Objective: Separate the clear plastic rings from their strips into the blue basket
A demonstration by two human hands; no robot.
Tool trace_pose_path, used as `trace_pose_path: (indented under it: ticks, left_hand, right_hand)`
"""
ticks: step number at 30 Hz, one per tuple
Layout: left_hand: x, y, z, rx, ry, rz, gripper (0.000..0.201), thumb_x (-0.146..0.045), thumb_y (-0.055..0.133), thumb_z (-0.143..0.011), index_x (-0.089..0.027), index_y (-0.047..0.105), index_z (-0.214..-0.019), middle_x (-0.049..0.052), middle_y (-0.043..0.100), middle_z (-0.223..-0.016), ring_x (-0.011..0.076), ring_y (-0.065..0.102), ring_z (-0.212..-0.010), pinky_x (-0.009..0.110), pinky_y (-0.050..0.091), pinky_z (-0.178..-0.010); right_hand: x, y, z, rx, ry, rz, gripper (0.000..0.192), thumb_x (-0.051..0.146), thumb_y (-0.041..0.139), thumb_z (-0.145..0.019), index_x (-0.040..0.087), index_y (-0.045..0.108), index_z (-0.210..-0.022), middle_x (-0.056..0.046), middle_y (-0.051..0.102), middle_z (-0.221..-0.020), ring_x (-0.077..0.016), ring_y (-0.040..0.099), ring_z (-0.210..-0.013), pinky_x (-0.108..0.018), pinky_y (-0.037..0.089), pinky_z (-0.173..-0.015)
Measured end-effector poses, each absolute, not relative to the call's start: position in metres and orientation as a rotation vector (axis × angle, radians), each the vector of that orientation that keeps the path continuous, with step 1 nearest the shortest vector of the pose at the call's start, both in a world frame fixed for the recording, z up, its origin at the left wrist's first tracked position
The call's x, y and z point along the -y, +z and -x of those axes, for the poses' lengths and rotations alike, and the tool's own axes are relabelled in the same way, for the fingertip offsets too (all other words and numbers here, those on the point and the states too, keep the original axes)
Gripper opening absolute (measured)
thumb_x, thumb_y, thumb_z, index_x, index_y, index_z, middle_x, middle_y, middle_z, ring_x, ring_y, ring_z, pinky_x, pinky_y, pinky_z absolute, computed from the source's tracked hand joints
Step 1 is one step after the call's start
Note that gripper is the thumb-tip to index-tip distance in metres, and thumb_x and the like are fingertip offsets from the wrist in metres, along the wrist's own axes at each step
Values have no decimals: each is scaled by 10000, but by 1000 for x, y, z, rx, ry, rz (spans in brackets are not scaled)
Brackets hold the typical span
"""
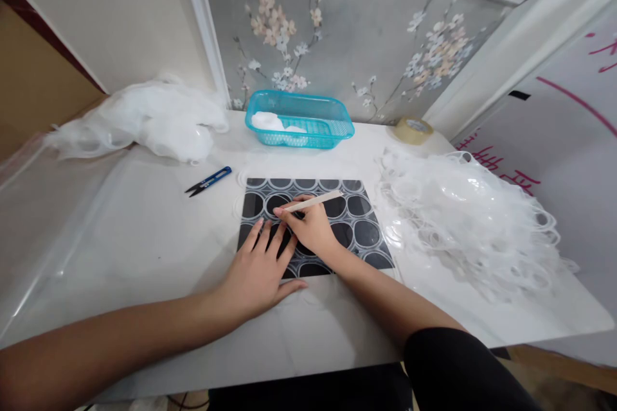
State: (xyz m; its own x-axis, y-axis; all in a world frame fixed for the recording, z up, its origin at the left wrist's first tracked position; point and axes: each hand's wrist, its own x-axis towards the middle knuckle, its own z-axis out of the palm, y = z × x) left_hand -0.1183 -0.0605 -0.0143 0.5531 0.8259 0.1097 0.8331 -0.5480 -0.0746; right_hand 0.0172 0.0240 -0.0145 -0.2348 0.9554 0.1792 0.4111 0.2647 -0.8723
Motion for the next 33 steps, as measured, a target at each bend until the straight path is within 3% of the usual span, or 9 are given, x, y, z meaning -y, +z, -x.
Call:
trace_pose_path:
  ticks: [12, 14, 19, 22, 24, 26, 30, 33]
  left_hand:
    - [61, -11, 117, 1455, -103, 2709, 886, -754, 394, -845, -54, 449, -1385, 236, 457, -1384, 439, 371, -1302, 536, 145, -1131]
    - [61, -11, 117, 1460, -105, 2719, 883, -747, 393, -852, -45, 447, -1385, 240, 452, -1386, 428, 360, -1314, 521, 147, -1137]
    - [62, -15, 117, 1480, -110, 2747, 874, -733, 378, -869, -25, 458, -1375, 269, 448, -1376, 420, 343, -1330, 505, 187, -1128]
    - [63, -16, 118, 1490, -98, 2753, 845, -740, 344, -876, -90, 436, -1408, 228, 407, -1425, 416, 324, -1342, 512, 225, -1109]
    - [64, -13, 120, 1484, -97, 2756, 837, -753, 318, -873, -128, 429, -1419, 197, 383, -1452, 424, 327, -1337, 521, 245, -1098]
    - [65, -8, 123, 1474, -141, 2741, 846, -763, 306, -867, -139, 416, -1428, 187, 359, -1469, 441, 334, -1325, 538, 249, -1092]
    - [70, 0, 137, 1520, -166, 2659, 856, -744, 364, -864, -87, 435, -1407, 230, 427, -1408, 463, 355, -1300, 564, 237, -1089]
    - [74, -2, 154, 1534, -153, 2646, 816, -718, 339, -891, -80, 469, -1383, 233, 439, -1398, 444, 374, -1295, 573, 240, -1085]
  right_hand:
    - [-20, -21, -18, 1872, 837, 1240, 174, 418, 650, -817, 284, 745, -761, -36, 745, -846, -279, 596, -1065, -478, 450, -953]
    - [-14, -23, -17, 1982, 706, 1207, 162, 369, 612, -857, 282, 743, -820, -27, 747, -908, -278, 559, -1142, -493, 416, -995]
    - [-42, 2, -32, 2358, 200, 1021, 216, 184, 552, -874, 312, 717, -930, 14, 738, -916, -254, 506, -1224, -540, 151, -1153]
    - [-80, 29, -41, 1918, -8, 1263, 272, 193, 466, -920, 269, 725, -883, -40, 717, -934, -268, 555, -1125, -577, 244, -1082]
    - [-90, 38, -36, 1764, 27, 1300, 293, 232, 439, -942, 245, 728, -900, -77, 702, -981, -274, 562, -1096, -560, 335, -1014]
    - [-79, 32, -19, 1857, 137, 1227, 197, 266, 545, -896, 249, 737, -853, -76, 709, -948, -281, 566, -1069, -540, 367, -990]
    - [-38, 0, 19, 1995, 689, 1036, 141, 311, 623, -848, 259, 738, -784, -39, 734, -857, -252, 602, -994, -440, 470, -902]
    - [-26, -16, 32, 1881, 924, 989, 156, 332, 635, -831, 240, 731, -750, -32, 735, -812, -224, 644, -896, -390, 503, -844]
